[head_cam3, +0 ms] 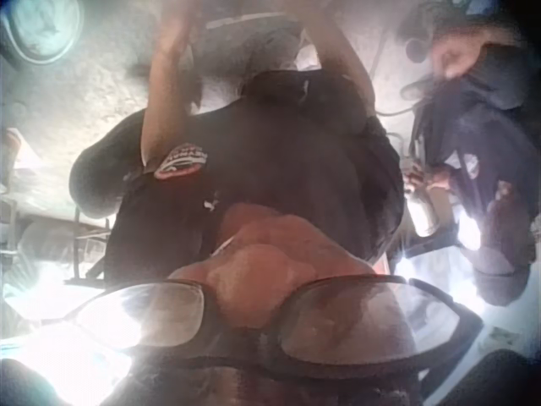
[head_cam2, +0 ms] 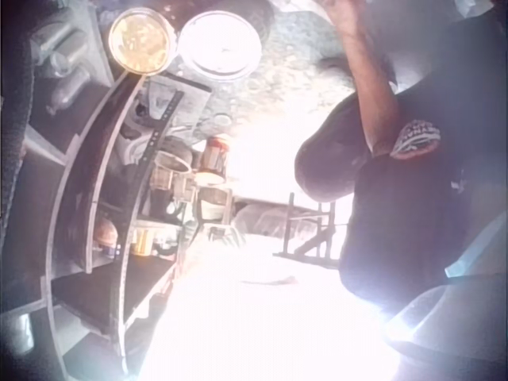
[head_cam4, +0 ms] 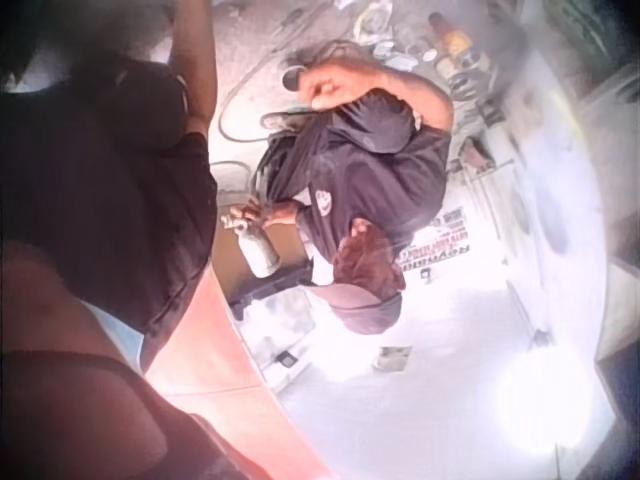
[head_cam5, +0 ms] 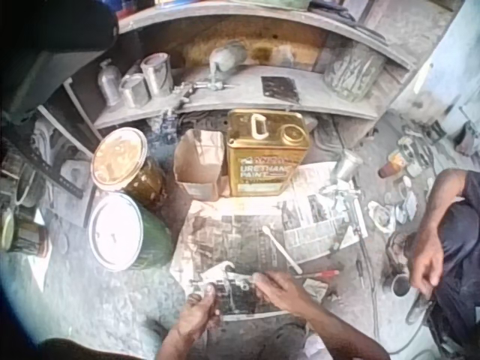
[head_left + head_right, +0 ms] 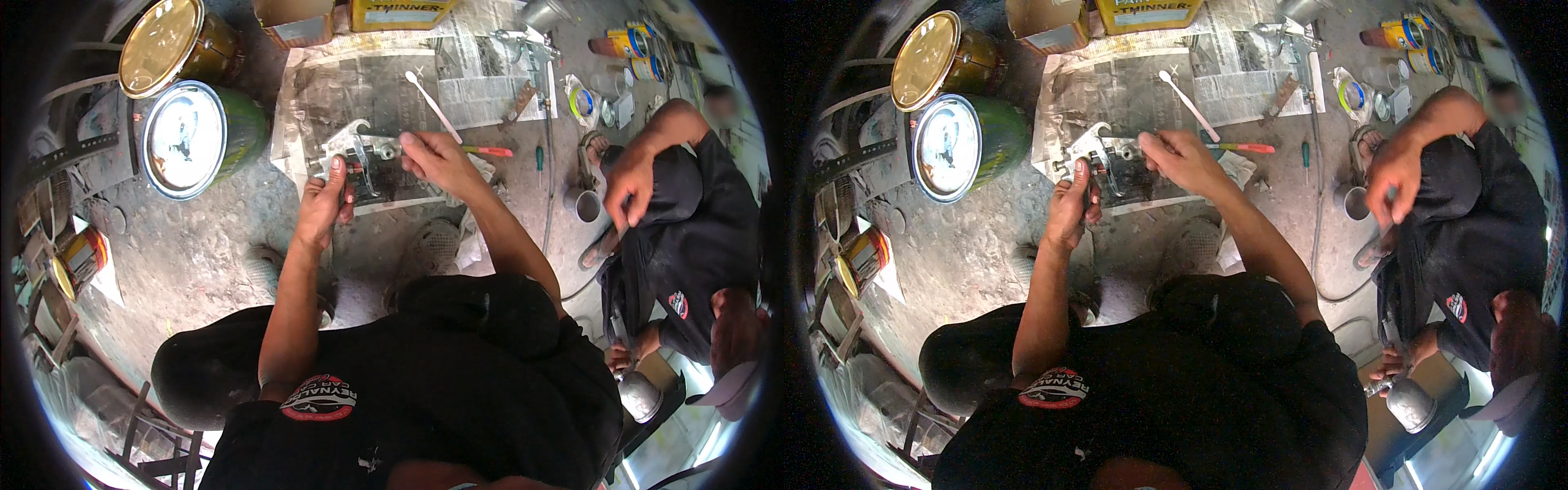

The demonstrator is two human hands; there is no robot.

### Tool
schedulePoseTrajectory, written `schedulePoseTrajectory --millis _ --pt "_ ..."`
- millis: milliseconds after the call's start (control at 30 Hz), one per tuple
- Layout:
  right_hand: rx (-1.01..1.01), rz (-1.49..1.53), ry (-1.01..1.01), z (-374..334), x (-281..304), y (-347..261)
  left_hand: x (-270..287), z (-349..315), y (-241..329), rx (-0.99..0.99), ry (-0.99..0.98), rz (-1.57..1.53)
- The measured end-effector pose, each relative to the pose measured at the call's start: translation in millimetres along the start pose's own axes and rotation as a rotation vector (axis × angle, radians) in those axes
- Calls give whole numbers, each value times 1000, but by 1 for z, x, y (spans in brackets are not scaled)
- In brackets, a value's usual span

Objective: The person assembles a spray gun by attaching a small metal component, wiping the body with a cloth, and screwing on the paint cup. They then connect an air hose to the gun and wipe the exterior.

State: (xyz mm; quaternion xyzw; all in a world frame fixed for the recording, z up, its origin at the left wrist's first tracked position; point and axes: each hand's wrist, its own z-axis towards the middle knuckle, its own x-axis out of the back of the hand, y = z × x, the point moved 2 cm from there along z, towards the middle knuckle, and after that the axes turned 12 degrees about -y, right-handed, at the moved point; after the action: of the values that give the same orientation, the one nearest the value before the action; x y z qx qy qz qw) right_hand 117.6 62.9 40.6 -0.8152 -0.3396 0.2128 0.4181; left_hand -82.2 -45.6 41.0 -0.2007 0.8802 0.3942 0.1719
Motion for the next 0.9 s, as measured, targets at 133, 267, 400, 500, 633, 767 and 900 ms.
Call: schedulePoseTrajectory --millis 133,267,400,500,633,767,900 --pt "506 -527 324 -11 -13 -19 8 1 4 130 36 -183" --pt "398 -548 211 -12 -16 -27 9 -2 11 151 -13 -136" --pt "222 -417 114 -9 -12 -16 8 0 12 81 -24 15" --pt "195 -389 180 -9 -12 -19 7 1 13 56 -18 94" --pt "322 -421 180 -12 -14 -26 -3 -3 19 182 25 -41" --pt "509 -447 135 -7 -11 -32 1 -3 15 262 40 -159" --pt "594 -694 144 -3 -8 -21 3 -1 9 271 35 -153"
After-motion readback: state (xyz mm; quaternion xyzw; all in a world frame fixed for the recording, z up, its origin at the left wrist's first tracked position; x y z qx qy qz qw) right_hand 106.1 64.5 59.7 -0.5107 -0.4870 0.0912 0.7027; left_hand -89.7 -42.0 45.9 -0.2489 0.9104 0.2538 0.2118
